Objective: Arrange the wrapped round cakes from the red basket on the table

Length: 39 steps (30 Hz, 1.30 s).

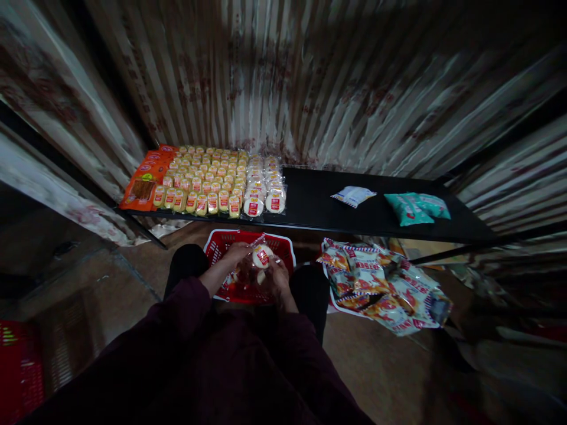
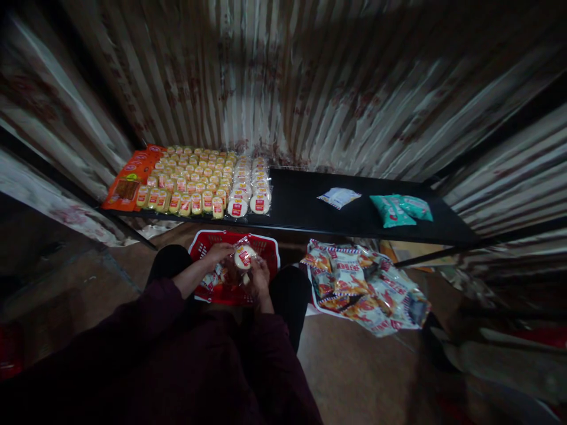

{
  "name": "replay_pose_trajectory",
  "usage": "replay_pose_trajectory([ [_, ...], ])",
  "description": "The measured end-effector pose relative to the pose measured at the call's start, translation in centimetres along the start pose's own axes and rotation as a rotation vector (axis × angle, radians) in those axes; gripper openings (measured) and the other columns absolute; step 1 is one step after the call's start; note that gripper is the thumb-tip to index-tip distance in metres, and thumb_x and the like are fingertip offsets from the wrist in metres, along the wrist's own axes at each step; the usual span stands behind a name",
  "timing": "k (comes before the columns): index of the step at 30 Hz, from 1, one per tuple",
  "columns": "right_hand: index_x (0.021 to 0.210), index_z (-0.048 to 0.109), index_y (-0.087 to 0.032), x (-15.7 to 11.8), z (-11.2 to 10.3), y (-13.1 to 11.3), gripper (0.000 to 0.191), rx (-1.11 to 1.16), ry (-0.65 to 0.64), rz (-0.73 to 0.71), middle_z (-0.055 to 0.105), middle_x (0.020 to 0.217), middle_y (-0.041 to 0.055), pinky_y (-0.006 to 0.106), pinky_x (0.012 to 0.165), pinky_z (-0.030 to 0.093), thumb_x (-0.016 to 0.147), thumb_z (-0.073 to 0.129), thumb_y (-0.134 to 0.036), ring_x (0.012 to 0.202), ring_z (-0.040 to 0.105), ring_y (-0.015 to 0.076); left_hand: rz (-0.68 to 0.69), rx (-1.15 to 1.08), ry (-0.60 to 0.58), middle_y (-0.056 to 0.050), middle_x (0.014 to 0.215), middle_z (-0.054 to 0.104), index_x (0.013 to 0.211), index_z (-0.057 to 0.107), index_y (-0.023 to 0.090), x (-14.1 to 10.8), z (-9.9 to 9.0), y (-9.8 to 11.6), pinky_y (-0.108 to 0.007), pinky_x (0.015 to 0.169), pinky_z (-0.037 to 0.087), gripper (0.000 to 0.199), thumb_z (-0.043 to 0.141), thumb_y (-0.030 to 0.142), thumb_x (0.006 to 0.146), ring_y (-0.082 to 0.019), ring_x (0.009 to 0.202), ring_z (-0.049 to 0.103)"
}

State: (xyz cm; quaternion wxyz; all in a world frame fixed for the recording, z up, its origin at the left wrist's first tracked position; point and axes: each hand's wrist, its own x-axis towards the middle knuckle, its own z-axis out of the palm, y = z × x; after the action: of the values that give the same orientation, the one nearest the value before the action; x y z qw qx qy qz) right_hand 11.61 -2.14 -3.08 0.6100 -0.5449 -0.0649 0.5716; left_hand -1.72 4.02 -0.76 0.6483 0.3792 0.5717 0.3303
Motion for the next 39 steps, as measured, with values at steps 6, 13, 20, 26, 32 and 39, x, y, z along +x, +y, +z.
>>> replay_pose_trajectory([
  [6,0.087,0.060,-0.022,-0.1,-0.9,0.1,0.038,-0.047,-0.131,0.015,0.069,0.066,-0.0026,0.022,0.050,0.047,0.056,0.078,-0.034,0.056,0.062,0.0130,0.048,-0.061,0.040,0.002,0.055,0.059,0.064,0.060,0.014,-0.6,0.3,0.5,-0.020,0.049,0.039,0.018,0.072,0.027,0.061,-0.009,0.048,0.051],
  [13,0.092,0.066,-0.020,-0.4,-0.7,-1.1,0.038,-0.198,-0.264,-0.025,0.072,0.075,0.0005,0.026,0.062,0.052,0.063,0.074,-0.044,0.068,0.067,0.0170,0.118,0.149,-0.017,0.003,0.057,0.059,0.066,0.063,0.014,-0.7,0.4,2.2,-0.019,0.051,0.038,0.003,0.065,0.016,0.063,-0.008,0.051,0.049],
  [20,0.094,0.067,-0.019,-1.2,0.6,-1.9,0.044,-0.108,-0.237,-0.068,0.073,0.075,0.0016,0.029,0.063,0.054,0.060,0.077,-0.044,0.065,0.068,0.0182,0.085,0.055,0.034,0.000,0.069,0.065,0.080,0.066,0.013,-0.8,0.9,2.4,-0.021,0.054,0.041,0.011,0.066,0.015,0.069,-0.009,0.055,0.053],
  [26,0.092,0.067,-0.019,-1.5,1.3,-2.7,0.044,-0.044,-0.185,-0.112,0.073,0.073,0.0021,0.030,0.060,0.055,0.058,0.079,-0.044,0.064,0.068,0.0193,0.066,-0.020,0.001,-0.001,0.069,0.065,0.079,0.066,0.013,-2.0,1.2,1.9,-0.020,0.058,0.043,0.008,0.064,0.018,0.073,-0.009,0.058,0.055],
  [32,0.089,0.065,-0.020,-2.0,2.1,-3.5,0.041,-0.022,-0.225,-0.138,0.073,0.075,0.0017,0.029,0.059,0.054,0.059,0.079,-0.044,0.066,0.068,0.0184,0.077,-0.056,-0.020,-0.003,0.072,0.066,0.078,0.066,0.014,-2.7,1.9,2.1,-0.023,0.061,0.045,0.012,0.068,0.024,0.072,-0.011,0.059,0.058],
  [39,0.089,0.065,-0.020,-2.5,1.4,-3.6,0.035,-0.069,-0.266,-0.099,0.072,0.075,0.0002,0.023,0.058,0.051,0.061,0.078,-0.037,0.063,0.064,0.0132,0.145,-0.126,0.057,-0.003,0.075,0.068,0.079,0.066,0.014,-2.8,2.2,2.4,-0.024,0.063,0.047,0.015,0.068,0.028,0.072,-0.012,0.064,0.060],
])
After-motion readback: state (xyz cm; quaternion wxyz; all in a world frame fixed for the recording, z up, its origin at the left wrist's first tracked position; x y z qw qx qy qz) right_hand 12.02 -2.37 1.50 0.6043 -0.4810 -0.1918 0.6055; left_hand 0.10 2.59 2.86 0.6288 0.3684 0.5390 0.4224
